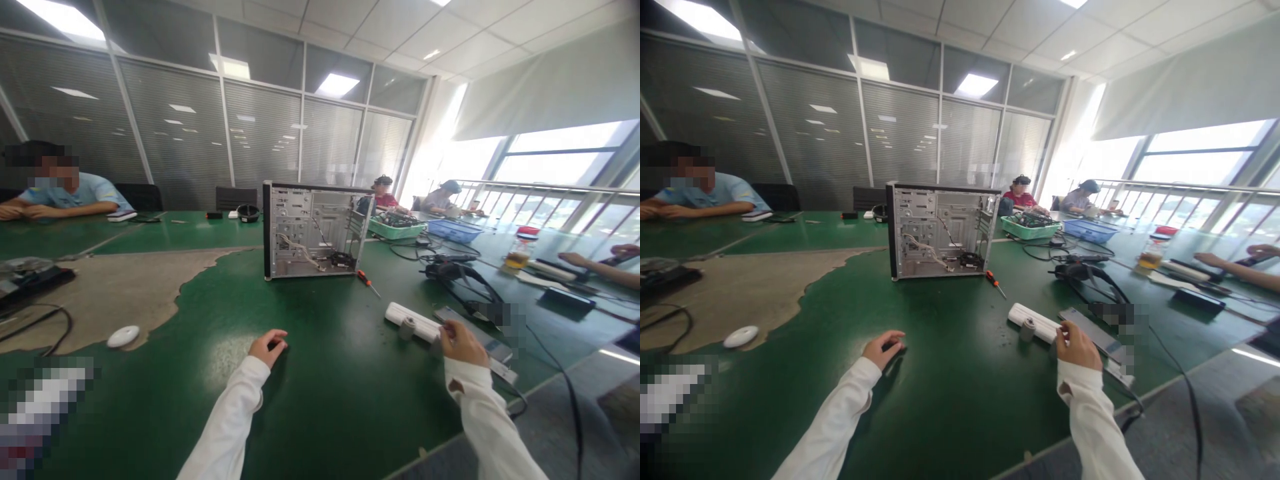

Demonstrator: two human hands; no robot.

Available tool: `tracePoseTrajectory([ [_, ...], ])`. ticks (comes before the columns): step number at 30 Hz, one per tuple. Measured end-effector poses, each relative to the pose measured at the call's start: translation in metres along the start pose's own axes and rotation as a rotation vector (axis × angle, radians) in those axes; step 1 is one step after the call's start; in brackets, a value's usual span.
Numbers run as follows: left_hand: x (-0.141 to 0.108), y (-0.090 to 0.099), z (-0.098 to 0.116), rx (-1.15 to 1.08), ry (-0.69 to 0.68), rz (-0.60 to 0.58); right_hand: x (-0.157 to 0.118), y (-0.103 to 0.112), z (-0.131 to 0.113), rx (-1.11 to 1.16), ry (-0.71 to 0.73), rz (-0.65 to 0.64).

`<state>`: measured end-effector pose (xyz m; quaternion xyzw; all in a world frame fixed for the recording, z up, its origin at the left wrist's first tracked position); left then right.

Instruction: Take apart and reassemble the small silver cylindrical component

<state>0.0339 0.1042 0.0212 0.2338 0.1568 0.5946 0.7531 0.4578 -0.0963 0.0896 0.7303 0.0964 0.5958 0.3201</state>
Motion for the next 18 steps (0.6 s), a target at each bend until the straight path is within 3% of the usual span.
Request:
tracePoseTrajectory([
  [4, 0.002, 0.0, -0.003, -0.005, 0.012, 0.017, -0.007, -0.016, 0.018, -0.059, 0.02, -0.102],
  [10, 0.001, 0.001, -0.003, 0.009, -0.001, 0.025, -0.014, -0.035, 0.037, -0.031, -0.018, -0.159],
  [18, 0.002, 0.0, -0.004, 0.013, 0.003, 0.032, -0.015, -0.019, 0.024, -0.008, 0.032, -0.101],
])
Point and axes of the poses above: each hand's wrist, its own x-axis towards the middle knuckle, its own y-axis out of the back of the hand, z = x × y, the point moved 9 cm from there along x, towards the middle knuckle, and after that the axes turned 11 degrees about y, right-handed, at the moved point
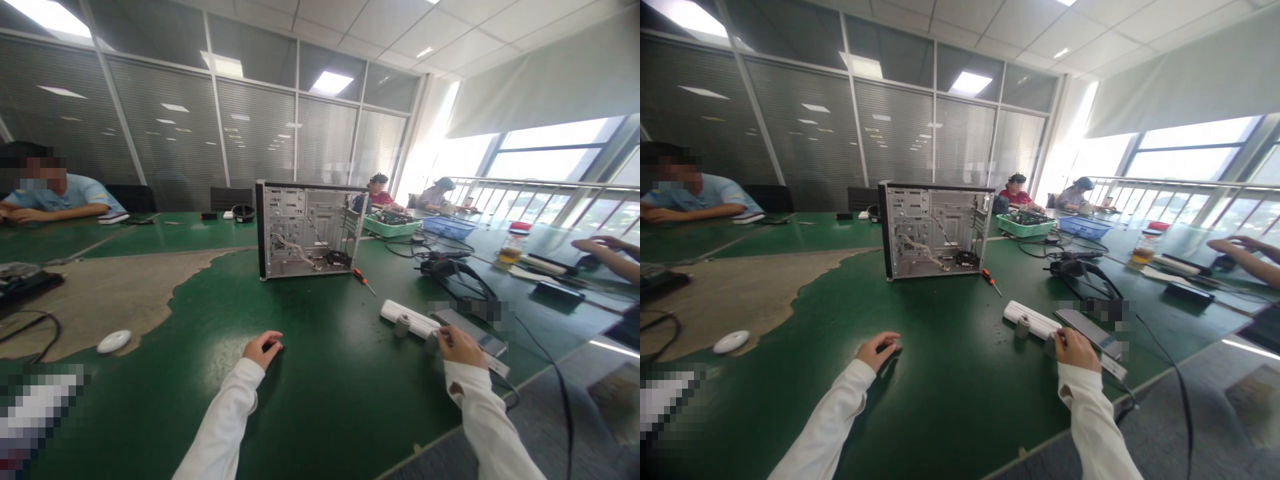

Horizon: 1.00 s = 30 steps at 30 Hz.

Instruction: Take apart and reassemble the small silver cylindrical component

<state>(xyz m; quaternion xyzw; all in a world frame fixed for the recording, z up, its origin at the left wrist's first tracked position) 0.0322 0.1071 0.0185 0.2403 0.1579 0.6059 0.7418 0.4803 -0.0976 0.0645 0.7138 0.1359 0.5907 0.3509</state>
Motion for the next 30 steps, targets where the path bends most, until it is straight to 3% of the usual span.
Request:
tracePoseTrajectory([
  [5, 0.001, 0.0, -0.001, -0.013, -0.017, 0.006, -0.003, 0.025, -0.025, -0.041, 0.042, 0.185],
  [7, 0.002, -0.001, -0.002, -0.012, -0.017, 0.001, 0.0, 0.024, -0.046, 0.028, 0.113, 0.207],
  [10, 0.003, -0.002, -0.003, -0.004, -0.024, -0.004, 0.007, 0.002, -0.079, 0.147, 0.216, 0.1],
  [14, 0.002, -0.001, -0.004, -0.016, -0.023, -0.009, 0.014, -0.039, -0.082, 0.163, 0.043, -0.069],
  [18, 0.001, -0.002, -0.004, -0.01, -0.022, -0.011, 0.018, -0.061, -0.091, 0.27, -0.031, -0.106],
  [21, 0.0, -0.002, -0.002, -0.003, -0.028, -0.008, 0.021, -0.065, -0.139, 0.458, 0.089, -0.109],
  [27, -0.004, 0.0, 0.005, -0.004, -0.12, -0.025, 0.012, -0.052, -0.285, 0.89, 0.348, -0.16],
  [30, -0.005, 0.002, 0.006, 0.045, -0.171, -0.003, 0.007, -0.045, -0.339, 1.07, 0.379, -0.185],
])
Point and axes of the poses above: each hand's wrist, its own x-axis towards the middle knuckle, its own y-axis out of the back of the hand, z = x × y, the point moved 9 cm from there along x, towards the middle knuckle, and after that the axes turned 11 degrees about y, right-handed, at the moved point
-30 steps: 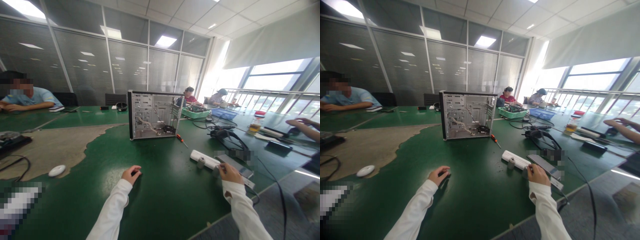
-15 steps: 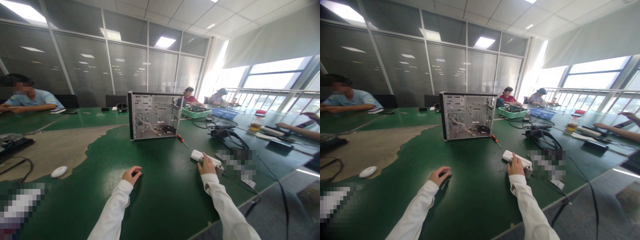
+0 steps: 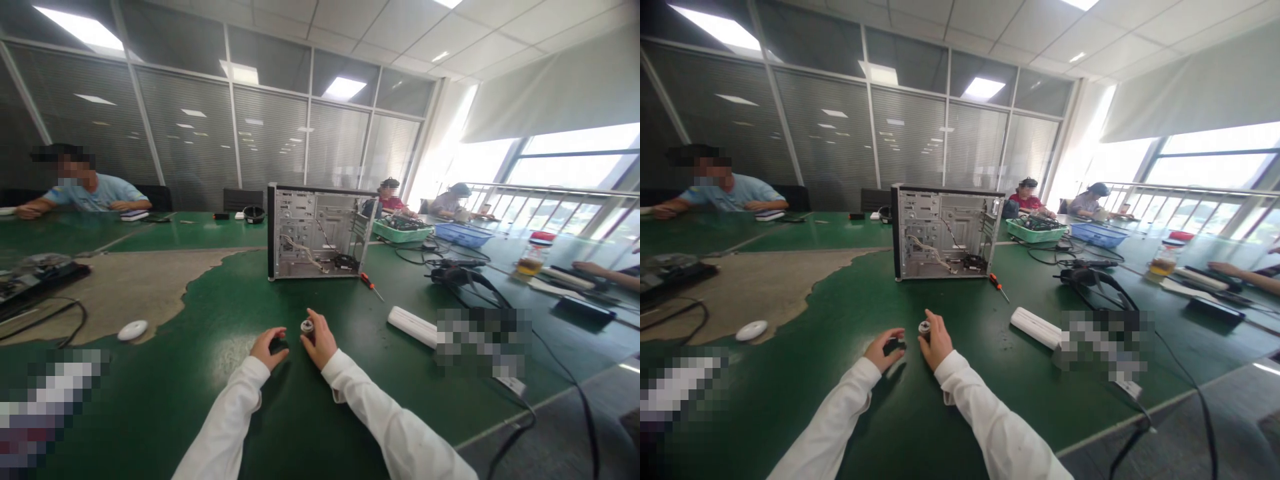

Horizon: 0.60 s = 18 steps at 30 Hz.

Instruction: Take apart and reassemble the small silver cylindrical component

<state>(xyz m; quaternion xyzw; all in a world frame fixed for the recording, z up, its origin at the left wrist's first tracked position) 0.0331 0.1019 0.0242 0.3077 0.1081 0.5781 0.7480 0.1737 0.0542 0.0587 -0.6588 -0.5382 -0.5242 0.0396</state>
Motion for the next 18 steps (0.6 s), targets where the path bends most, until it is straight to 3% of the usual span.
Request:
tracePoseTrajectory([
  [5, -0.002, 0.003, 0.0, 0.08, -0.035, 0.066, 0.008, -0.032, -0.017, 0.213, -0.031, 0.014],
  [10, -0.003, 0.003, -0.002, 0.106, 0.033, 0.099, 0.003, -0.027, -0.009, 0.283, -0.11, 0.045],
  [18, -0.002, -0.002, 0.002, 0.328, 0.196, 0.094, 0.008, -0.022, -0.029, 0.205, 0.007, -0.054],
])
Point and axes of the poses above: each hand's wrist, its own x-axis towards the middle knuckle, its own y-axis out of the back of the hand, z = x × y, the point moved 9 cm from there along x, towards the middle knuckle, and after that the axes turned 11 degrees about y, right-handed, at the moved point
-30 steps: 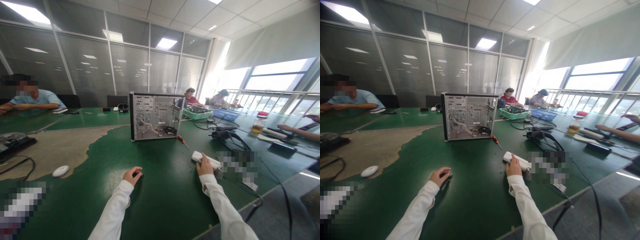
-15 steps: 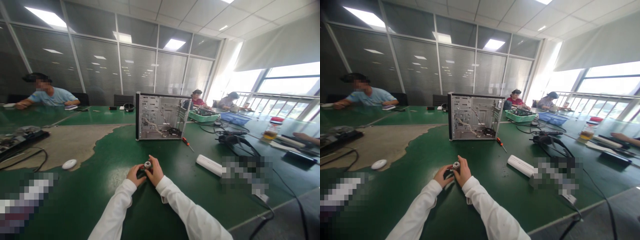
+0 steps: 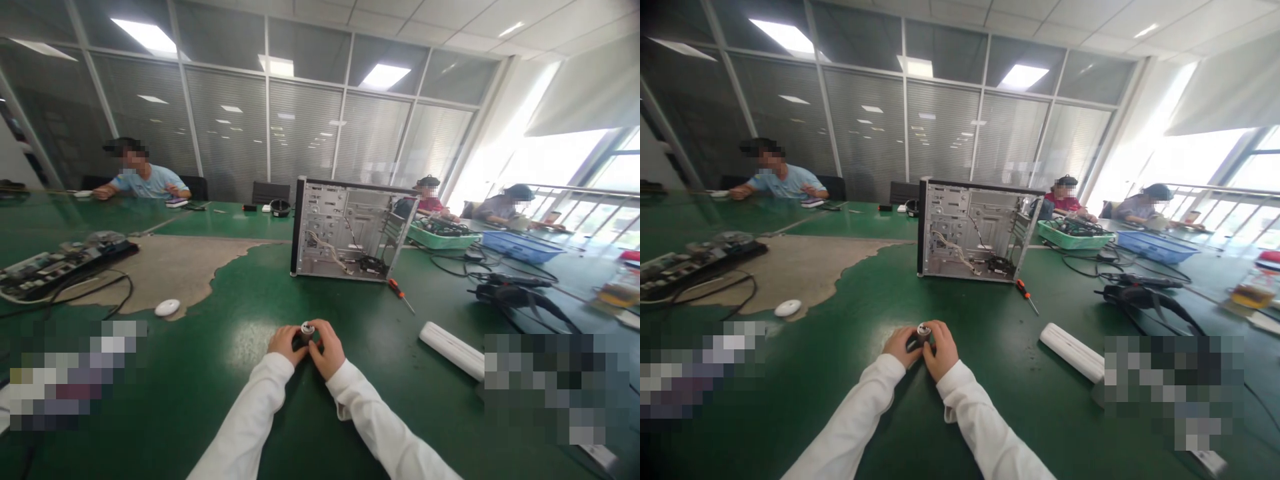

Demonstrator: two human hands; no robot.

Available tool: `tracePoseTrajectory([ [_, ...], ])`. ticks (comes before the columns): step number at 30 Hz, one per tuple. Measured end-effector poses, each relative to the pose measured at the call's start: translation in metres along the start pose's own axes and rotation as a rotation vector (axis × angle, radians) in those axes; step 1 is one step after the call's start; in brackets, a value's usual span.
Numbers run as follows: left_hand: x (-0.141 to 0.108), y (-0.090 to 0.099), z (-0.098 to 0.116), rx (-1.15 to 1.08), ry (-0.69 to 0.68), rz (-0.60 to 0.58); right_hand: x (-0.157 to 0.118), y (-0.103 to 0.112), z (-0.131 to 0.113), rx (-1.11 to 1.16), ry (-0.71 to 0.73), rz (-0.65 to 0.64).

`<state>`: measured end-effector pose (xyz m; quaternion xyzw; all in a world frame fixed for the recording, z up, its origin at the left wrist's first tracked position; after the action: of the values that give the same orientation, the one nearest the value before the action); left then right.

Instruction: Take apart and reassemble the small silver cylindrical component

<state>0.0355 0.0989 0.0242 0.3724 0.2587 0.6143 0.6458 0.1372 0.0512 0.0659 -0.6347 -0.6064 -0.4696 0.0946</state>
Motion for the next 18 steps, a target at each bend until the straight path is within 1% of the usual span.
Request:
tracePoseTrajectory([
  [5, -0.0002, -0.0008, -0.0004, 0.065, 0.056, 0.007, 0.0005, -0.0024, 0.0015, -0.05, 0.01, -0.025],
  [8, 0.0001, -0.0031, -0.0016, 0.058, 0.035, 0.009, -0.0006, -0.0043, 0.0024, -0.087, 0.018, -0.045],
  [11, -0.0004, -0.002, -0.0032, 0.023, 0.014, 0.038, -0.0022, -0.0068, 0.0024, -0.112, 0.015, -0.076],
  [14, -0.002, 0.0003, -0.0031, -0.019, 0.005, 0.048, -0.0031, -0.0067, 0.0027, -0.1, 0.005, -0.073],
  [18, -0.0048, 0.0035, -0.0018, -0.062, 0.009, 0.042, -0.0038, -0.0049, 0.0063, -0.028, -0.031, -0.045],
])
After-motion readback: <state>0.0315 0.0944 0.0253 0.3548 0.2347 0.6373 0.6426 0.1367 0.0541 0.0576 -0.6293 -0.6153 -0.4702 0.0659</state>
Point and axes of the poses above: each hand's wrist, its own x-axis towards the middle knuckle, its own y-axis out of the back of the hand, z = x × y, the point moved 9 cm from there along x, towards the middle knuckle, and after that the axes turned 11 degrees about y, right-handed, at the moved point
